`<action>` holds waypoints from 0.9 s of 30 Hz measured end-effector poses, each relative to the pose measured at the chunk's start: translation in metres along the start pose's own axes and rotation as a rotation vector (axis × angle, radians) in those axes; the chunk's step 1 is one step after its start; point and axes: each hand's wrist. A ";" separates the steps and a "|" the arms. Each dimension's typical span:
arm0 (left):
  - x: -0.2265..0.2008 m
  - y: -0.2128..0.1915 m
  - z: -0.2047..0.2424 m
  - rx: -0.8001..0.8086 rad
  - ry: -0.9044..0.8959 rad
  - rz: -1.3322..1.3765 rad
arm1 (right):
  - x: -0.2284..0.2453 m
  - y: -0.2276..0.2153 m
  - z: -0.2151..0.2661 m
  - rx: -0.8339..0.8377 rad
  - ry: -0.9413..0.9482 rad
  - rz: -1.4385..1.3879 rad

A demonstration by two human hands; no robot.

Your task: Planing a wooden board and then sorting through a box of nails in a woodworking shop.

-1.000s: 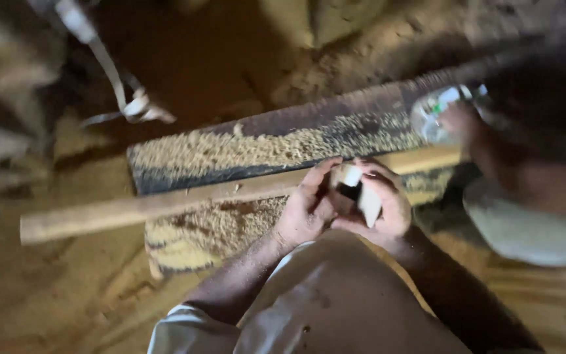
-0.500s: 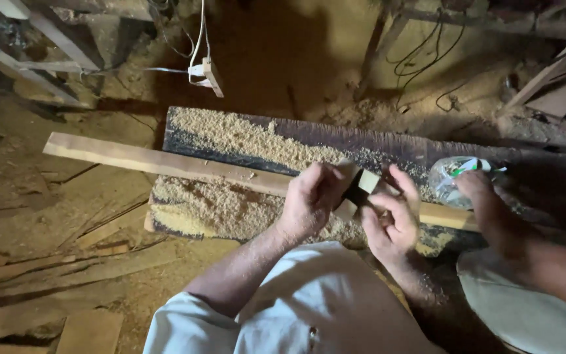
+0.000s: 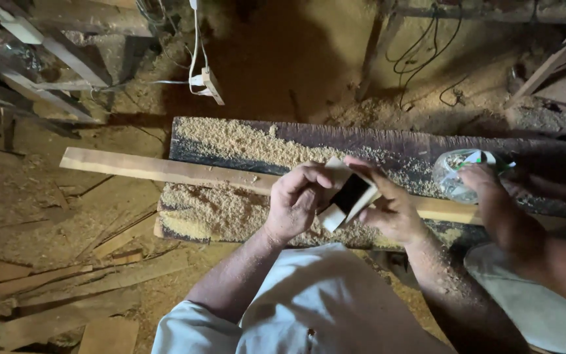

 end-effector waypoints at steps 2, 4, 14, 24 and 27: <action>-0.002 0.000 -0.006 0.008 0.012 0.077 | -0.021 -0.008 0.006 0.062 -0.017 -0.209; -0.005 0.005 -0.007 0.027 0.019 0.129 | -0.071 -0.040 0.033 0.036 -0.068 -0.210; -0.018 -0.037 0.007 0.391 -0.062 -0.237 | -0.015 -0.023 -0.001 0.015 -0.093 0.444; 0.030 -0.021 0.037 -0.306 -0.665 -0.246 | 0.046 0.032 -0.022 0.233 0.175 1.328; 0.039 -0.003 0.052 -0.513 -0.725 -0.071 | 0.035 0.042 -0.016 0.297 0.115 1.407</action>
Point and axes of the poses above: each hand's wrist, its own z-axis away from the middle knuckle, its own y-axis out of the palm, x = y × z, and after that the axes turned 4 degrees about -x, right-handed
